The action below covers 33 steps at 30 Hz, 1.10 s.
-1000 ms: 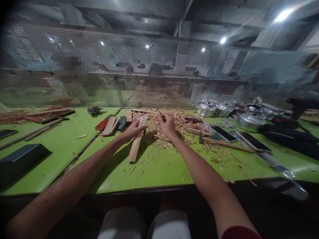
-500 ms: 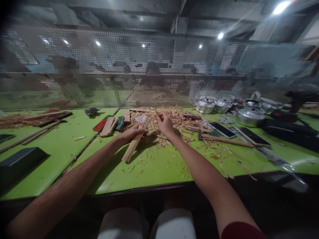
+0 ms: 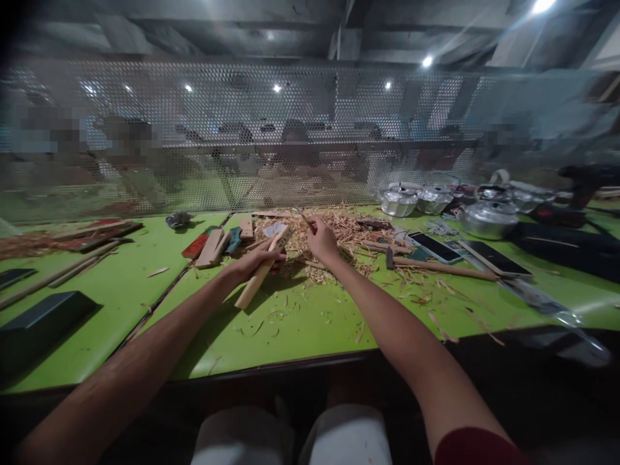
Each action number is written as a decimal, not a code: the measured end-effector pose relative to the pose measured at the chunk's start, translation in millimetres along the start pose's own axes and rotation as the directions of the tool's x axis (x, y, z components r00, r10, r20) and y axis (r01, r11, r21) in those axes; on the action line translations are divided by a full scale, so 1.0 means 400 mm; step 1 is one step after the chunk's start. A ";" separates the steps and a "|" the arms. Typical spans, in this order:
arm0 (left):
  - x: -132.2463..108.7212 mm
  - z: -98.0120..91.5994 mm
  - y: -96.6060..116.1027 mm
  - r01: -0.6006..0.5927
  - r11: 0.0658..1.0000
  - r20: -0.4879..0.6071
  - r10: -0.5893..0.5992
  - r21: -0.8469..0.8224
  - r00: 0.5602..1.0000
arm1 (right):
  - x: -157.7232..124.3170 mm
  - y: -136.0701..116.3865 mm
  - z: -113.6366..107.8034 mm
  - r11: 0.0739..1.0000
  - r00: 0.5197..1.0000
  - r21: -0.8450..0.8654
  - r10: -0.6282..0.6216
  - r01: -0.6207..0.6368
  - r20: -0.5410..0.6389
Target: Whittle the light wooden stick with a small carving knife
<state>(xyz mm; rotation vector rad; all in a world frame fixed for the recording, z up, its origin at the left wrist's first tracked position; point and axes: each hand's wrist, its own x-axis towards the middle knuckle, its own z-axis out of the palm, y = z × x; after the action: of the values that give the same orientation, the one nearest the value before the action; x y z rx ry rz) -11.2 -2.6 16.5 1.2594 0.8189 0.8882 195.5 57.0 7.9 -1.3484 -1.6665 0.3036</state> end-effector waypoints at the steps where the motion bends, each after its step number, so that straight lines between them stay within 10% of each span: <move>1: 0.000 -0.001 0.000 0.015 1.000 0.003 -0.015 0.007 1.000 | 0.000 -0.001 0.000 1.000 1.000 -0.003 0.000 0.000 0.000; 19: 0.036 -0.017 -0.014 -0.069 0.985 -0.245 0.107 0.158 0.963 | -0.040 -0.051 -0.011 0.979 0.966 0.074 -0.200 0.190 0.163; 33: 0.016 0.002 0.022 -0.054 0.991 -0.055 0.047 -0.125 0.997 | -0.050 -0.065 -0.021 0.916 0.883 -0.076 -0.354 0.393 0.308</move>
<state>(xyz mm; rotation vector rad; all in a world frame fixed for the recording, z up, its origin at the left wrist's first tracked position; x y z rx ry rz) -8.7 3.3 25.1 1.1543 0.7626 1.0020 184.7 27.5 19.9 -1.0801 -2.1867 0.1635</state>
